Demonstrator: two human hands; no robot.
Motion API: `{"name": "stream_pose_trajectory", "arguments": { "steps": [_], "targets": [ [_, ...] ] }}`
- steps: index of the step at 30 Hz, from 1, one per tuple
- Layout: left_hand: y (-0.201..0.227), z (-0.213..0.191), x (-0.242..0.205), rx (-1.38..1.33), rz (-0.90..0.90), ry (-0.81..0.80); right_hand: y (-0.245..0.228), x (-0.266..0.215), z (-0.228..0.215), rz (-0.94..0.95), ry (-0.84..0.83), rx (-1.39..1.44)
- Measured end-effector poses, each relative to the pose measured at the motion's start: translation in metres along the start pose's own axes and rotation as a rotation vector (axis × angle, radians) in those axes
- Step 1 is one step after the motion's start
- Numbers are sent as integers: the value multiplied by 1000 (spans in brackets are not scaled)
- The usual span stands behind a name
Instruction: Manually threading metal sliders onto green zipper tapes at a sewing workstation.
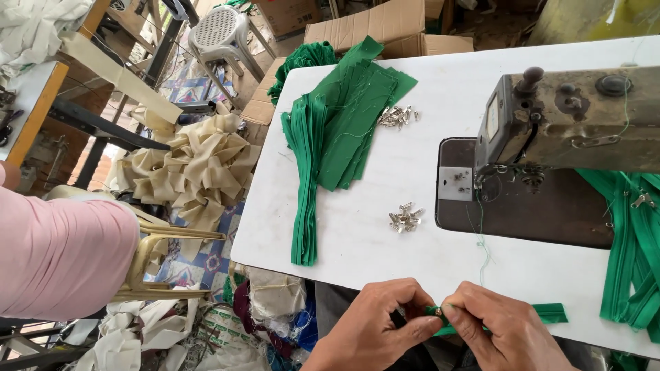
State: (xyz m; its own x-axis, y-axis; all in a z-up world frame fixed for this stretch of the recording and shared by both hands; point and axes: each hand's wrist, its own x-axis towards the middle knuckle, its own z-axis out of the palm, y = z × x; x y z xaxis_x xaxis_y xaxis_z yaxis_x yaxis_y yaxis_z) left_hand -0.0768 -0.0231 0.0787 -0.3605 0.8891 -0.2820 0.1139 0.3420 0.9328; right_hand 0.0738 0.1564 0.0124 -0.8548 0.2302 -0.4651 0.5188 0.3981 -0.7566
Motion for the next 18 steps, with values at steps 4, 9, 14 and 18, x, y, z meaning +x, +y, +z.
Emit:
{"name": "stream_pose_trajectory", "arguments": {
  "steps": [4, 9, 14, 18],
  "targets": [
    [-7, 4, 1, -65, 71, -15, 12, -2, 8, -314, 155, -56],
    [-1, 5, 0, 73, 255, -13, -13, -12, 10, -450, 338, -123],
    [-13, 14, 3, 10, 151, 82, -11, -8, 14, -277, 420, -166],
    [-25, 28, 5, -39, 247, 300, -4, -7, 16, -182, 397, -123]
  ]
}}
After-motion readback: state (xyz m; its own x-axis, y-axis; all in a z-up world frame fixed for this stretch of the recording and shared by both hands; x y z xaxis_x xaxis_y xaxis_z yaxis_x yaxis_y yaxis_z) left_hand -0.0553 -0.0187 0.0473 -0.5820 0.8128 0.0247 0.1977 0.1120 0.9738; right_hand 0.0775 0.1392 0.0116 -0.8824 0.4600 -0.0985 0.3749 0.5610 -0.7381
